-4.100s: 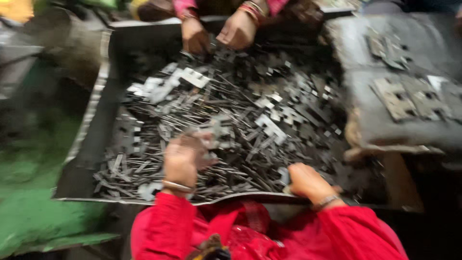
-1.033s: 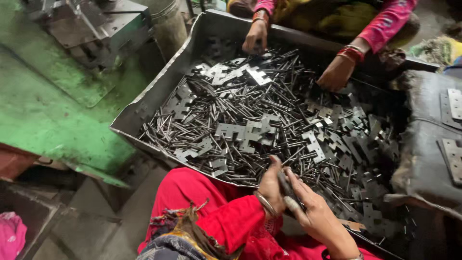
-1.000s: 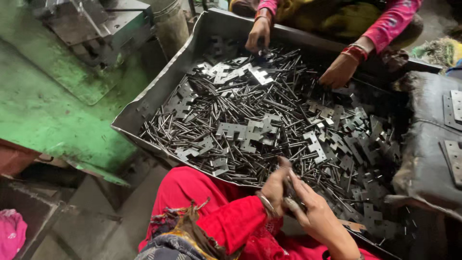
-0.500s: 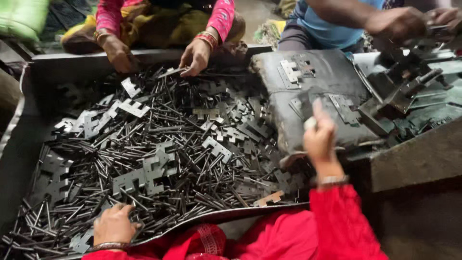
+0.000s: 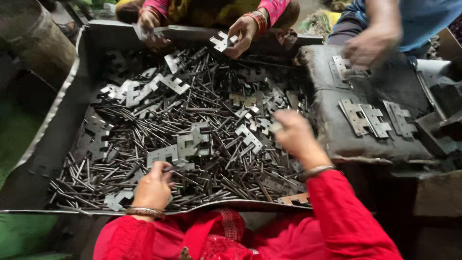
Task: The person picks up metal plates and thin metal rods from a large bin and places them onto a padded surface to the side, handling the items one at a time.
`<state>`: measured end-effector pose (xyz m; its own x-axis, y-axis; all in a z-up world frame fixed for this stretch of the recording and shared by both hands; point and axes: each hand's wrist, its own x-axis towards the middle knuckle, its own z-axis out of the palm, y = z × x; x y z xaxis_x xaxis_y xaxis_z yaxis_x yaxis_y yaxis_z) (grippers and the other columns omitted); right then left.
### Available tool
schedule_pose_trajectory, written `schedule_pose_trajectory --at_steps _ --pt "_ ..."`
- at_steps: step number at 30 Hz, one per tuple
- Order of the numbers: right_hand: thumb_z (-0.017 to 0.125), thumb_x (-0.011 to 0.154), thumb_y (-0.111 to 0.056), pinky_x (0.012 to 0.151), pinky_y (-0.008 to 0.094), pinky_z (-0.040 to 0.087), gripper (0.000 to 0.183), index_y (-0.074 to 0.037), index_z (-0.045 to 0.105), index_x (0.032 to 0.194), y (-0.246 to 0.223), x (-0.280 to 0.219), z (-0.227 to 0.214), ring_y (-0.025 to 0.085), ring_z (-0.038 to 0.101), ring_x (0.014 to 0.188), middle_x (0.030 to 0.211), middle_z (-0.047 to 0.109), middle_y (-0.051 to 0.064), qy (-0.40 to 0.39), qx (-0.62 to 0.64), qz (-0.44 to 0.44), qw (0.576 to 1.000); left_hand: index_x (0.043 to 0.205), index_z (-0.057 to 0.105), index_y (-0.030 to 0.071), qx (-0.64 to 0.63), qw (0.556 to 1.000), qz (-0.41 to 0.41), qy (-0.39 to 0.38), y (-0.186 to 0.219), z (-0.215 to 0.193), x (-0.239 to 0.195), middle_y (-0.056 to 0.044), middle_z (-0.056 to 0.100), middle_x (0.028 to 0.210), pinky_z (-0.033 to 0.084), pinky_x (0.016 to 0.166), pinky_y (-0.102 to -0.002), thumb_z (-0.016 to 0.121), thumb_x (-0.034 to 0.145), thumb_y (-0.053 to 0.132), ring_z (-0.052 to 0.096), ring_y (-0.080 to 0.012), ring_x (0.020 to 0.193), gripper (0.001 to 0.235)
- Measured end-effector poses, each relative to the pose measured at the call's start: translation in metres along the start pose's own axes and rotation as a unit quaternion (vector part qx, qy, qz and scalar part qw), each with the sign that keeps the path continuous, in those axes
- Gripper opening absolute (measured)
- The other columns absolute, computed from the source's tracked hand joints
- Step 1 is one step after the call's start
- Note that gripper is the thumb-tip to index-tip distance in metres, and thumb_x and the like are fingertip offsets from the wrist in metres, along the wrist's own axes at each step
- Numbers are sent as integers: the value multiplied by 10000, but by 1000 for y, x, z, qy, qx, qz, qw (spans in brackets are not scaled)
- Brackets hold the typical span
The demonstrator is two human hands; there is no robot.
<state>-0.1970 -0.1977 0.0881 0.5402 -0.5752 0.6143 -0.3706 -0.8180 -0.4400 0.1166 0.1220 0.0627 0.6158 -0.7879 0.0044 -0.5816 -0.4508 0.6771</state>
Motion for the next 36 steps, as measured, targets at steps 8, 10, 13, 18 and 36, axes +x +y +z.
schedule_pose_trajectory --at_steps 8,10,13,18,36 --pt "825 774 -396 984 423 538 532 -84 730 1194 12 -10 79 352 685 1141 1190 719 190 -449 -131 263 844 1103 758 99 -20 1000 0 -17 -5 19 -6 -119 790 960 582 751 -361 910 678 197 749 -248 821 462" --pt "733 863 -493 992 401 553 525 -86 766 1193 37 -15 84 353 728 1118 1189 761 196 -374 -87 310 870 1124 766 101 -95 993 -62 -28 -19 21 -5 -102 804 924 595 730 -346 889 702 168 755 -219 787 445" --pt "757 828 -430 989 429 524 533 -89 753 1238 75 -22 95 395 654 1149 1225 698 209 -258 -76 199 942 1188 740 49 -329 932 -144 -46 -35 26 -2 -108 802 942 599 729 -328 841 772 94 744 -190 796 430" --pt "851 688 -503 991 465 503 911 -85 541 1436 102 -1 136 454 603 1171 1271 598 306 -330 -119 191 917 1310 590 39 -675 718 -169 -26 -44 9 5 -83 699 1083 625 807 -343 720 797 -55 724 -197 926 538" --pt "877 664 -501 1001 414 547 867 -13 631 1337 137 20 118 359 717 1146 1209 733 224 -440 -108 276 848 1315 677 57 -449 890 -70 22 -42 -10 11 -167 657 980 547 792 -378 565 1070 10 671 -246 852 274"
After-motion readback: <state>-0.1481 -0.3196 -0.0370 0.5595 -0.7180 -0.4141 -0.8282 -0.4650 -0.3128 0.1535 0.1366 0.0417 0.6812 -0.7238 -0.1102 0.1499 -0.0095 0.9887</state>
